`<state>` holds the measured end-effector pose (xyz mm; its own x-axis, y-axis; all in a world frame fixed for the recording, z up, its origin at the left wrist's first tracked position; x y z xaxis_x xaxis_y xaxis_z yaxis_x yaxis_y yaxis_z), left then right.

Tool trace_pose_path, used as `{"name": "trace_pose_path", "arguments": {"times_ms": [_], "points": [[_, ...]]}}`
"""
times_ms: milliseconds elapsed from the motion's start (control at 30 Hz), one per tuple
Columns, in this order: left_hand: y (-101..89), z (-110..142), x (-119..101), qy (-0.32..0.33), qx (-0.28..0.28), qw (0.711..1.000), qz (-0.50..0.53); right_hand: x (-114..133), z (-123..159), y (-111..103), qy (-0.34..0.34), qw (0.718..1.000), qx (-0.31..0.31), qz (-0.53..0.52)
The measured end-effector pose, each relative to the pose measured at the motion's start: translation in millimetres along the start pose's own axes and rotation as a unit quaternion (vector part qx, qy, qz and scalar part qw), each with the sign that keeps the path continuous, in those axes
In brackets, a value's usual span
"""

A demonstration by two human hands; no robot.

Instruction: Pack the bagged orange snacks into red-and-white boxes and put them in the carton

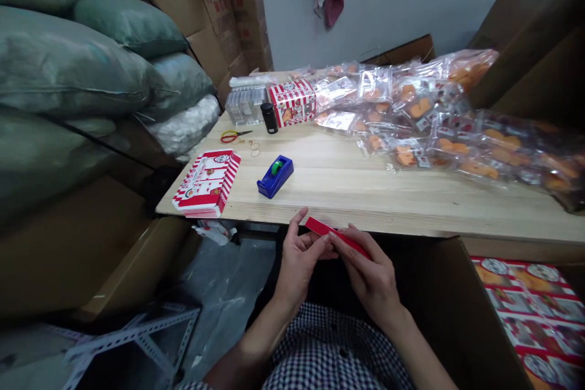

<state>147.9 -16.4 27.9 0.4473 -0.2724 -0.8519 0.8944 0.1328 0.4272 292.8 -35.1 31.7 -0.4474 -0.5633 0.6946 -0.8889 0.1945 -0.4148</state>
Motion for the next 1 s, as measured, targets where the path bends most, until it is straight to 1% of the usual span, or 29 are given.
{"name": "trace_pose_path", "arguments": {"times_ms": [67, 133, 200, 267, 300, 333, 400, 467, 500, 533, 567, 633, 667, 733, 833, 900, 1000], "points": [[1.4, -2, 2, 0.002, 0.0, 1.0, -0.02, -3, -2, -2, 0.004, 1.0, -0.007, -0.014], [-1.8, -8, 4, 0.032, -0.022, 0.996, -0.085, -4, -4, -5, 0.043, 0.998, -0.021, -0.035], [-9.3, -16, 2, 0.093, -0.058, 0.975, -0.194, -4, -8, -10, 0.099, 0.993, -0.04, -0.058], [-17.1, -24, -1, 0.155, -0.074, 0.939, -0.297, -3, -13, -16, 0.149, 0.983, -0.066, -0.082], [-19.9, -27, -2, 0.178, -0.065, 0.925, -0.329, -5, -16, -20, 0.17, 0.977, -0.083, -0.095], [-21.7, -29, -3, 0.192, -0.044, 0.917, -0.346, -8, -18, -24, 0.189, 0.97, -0.103, -0.109], [-22.9, -34, -4, 0.19, 0.024, 0.92, -0.343, -22, -19, -30, 0.235, 0.948, -0.159, -0.142], [-22.1, -43, -4, 0.162, 0.097, 0.926, -0.328, -44, -17, -34, 0.283, 0.914, -0.224, -0.184], [-21.4, -49, -4, 0.147, 0.128, 0.924, -0.328, -56, -16, -36, 0.302, 0.899, -0.245, -0.202], [-20.8, -58, -6, 0.136, 0.152, 0.919, -0.336, -69, -16, -37, 0.312, 0.892, -0.248, -0.211], [-20.2, -68, -8, 0.132, 0.17, 0.911, -0.351, -82, -19, -38, 0.312, 0.899, -0.234, -0.199], [-20.0, -96, -13, 0.136, 0.189, 0.889, -0.394, -107, -30, -44, 0.286, 0.933, -0.182, -0.118], [-20.5, -111, -16, 0.144, 0.19, 0.877, -0.417, -121, -40, -49, 0.262, 0.949, -0.167, -0.047], [-22.0, -142, -22, 0.164, 0.185, 0.849, -0.467, -152, -62, -61, 0.25, 0.949, -0.188, 0.028], [-24.5, -177, -23, 0.186, 0.147, 0.788, -0.568, -206, -102, -71, 0.271, 0.93, -0.216, 0.123], [-25.1, -191, -19, 0.189, 0.116, 0.752, -0.621, -239, -126, -69, 0.297, 0.913, -0.215, 0.182], [-26.3, -199, -9, 0.204, 0.08, 0.724, -0.654, -276, -148, -59, 0.33, 0.888, -0.201, 0.248]]}}
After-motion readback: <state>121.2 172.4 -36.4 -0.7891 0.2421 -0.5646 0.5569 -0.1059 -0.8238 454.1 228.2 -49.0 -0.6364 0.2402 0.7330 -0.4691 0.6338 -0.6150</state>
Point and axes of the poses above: each hand's wrist, its own z-axis away from the middle knuckle, its own y-axis out of the palm, x = y × z, the point moved 3 cm from there along -z, towards the middle knuckle, and after that the axes turned 4 degrees about -x, right-handed, at the moved point
